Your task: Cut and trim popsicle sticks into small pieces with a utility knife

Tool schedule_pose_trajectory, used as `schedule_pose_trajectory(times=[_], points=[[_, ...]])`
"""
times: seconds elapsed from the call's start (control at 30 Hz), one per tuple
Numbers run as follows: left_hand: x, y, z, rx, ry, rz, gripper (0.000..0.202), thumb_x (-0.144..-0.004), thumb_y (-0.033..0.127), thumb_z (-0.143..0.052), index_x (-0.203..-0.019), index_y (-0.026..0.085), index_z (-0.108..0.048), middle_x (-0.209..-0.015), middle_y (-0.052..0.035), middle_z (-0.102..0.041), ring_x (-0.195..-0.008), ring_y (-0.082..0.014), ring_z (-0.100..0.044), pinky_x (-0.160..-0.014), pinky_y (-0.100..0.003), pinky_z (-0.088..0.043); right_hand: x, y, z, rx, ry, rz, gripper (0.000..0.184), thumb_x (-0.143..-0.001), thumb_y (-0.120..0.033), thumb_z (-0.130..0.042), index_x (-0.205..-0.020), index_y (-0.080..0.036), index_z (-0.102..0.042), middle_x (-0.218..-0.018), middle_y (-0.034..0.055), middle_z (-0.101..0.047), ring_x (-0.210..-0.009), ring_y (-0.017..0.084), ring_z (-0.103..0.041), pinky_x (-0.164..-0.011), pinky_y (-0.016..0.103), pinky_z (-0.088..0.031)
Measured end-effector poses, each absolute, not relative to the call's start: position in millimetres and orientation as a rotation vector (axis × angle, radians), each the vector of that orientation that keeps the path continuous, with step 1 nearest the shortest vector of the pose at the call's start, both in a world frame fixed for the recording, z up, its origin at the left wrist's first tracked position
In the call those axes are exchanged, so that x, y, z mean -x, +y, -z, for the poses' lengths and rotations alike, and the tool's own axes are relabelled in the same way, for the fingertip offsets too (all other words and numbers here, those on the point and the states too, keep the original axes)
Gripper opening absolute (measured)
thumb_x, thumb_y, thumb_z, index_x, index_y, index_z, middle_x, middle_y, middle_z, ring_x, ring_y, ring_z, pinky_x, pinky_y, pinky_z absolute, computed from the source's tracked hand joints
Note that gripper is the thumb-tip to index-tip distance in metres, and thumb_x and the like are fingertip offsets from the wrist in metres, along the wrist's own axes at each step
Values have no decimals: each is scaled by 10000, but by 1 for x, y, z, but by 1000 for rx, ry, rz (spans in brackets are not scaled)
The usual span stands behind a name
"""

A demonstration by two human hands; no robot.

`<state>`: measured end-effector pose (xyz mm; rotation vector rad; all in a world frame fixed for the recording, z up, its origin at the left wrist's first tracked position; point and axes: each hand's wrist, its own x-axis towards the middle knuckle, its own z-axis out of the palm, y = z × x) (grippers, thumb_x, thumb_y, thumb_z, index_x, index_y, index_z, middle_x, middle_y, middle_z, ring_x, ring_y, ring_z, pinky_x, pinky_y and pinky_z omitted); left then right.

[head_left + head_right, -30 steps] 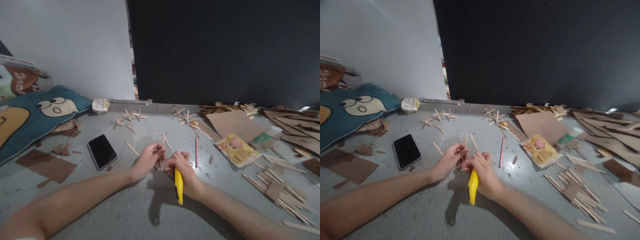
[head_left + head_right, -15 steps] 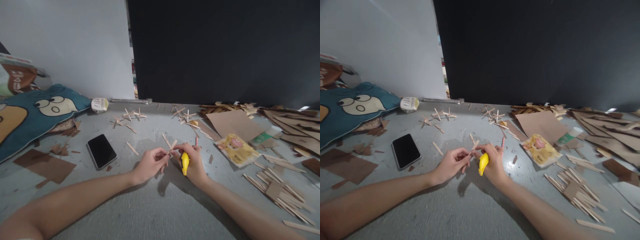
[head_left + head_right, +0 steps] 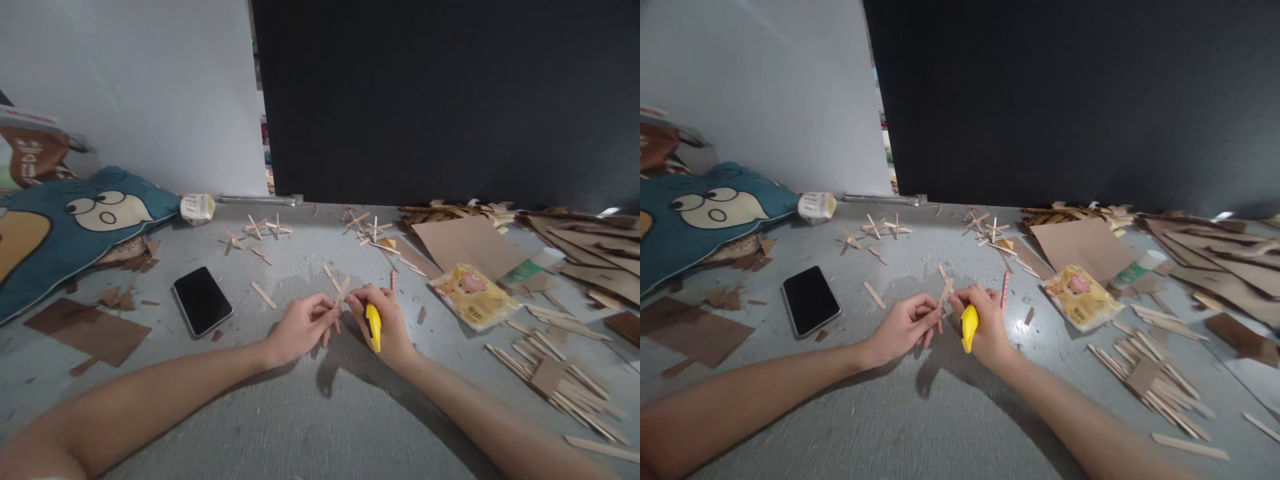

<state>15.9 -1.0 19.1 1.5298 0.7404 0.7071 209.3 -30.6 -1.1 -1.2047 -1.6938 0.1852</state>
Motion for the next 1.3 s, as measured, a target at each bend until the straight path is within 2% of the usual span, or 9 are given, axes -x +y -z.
schedule_pose_trajectory(times=[0.13,0.3,0.5,0.7,0.9,1.3], points=[[-15,-1,-19,-1503,704,-677,522,-915,707,-674,-924,188,-617,-733,3,-672,-454,-79,-537,-444,-212,-372,-209,-31,-2,1144,-1760,-260,226,-1069,-414,-600,-936,-256,-694,-716,-17,-637,-662,181,-579,-775,376,-373],[-15,-1,-19,-1485,679,-687,551,-899,722,-691,-918,174,-638,-719,11,-654,-438,-67,-518,-439,-211,-367,-208,-31,-7,1103,-1776,-372,330,-1064,-485,-597,-844,-246,-655,-716,-2,-663,-689,188,-601,-784,390,-403],[-15,1,-18,-1467,668,-648,568,-890,736,-695,-921,171,-642,-716,6,-664,-437,-68,-527,-440,-210,-370,-210,-32,-11,1002,-1755,-440,322,-1072,-429,-587,-804,-250,-596,-766,3,-720,-711,192,-640,-792,396,-427],[-16,5,-17,-1456,667,-637,603,-865,777,-692,-837,181,-605,-677,7,-655,-425,-69,-524,-422,-207,-343,-213,-35,-11,991,-1790,-447,286,-1077,-394,-546,-829,-258,-587,-764,7,-706,-684,193,-615,-771,393,-447],[-15,4,-17,-1441,643,-655,578,-876,746,-706,-852,175,-626,-670,19,-635,-418,-61,-506,-421,-207,-346,-214,-36,-11,983,-1787,-427,224,-1076,-345,-535,-886,-262,-621,-773,6,-678,-698,193,-609,-731,366,-450],[-16,0,-19,-1470,660,-676,582,-877,749,-702,-910,169,-684,-683,8,-642,-433,-72,-510,-440,-217,-389,-214,-34,-10,1015,-1717,-394,199,-1017,-345,-602,-844,-255,-642,-677,-6,-610,-620,194,-577,-653,372,-447]])
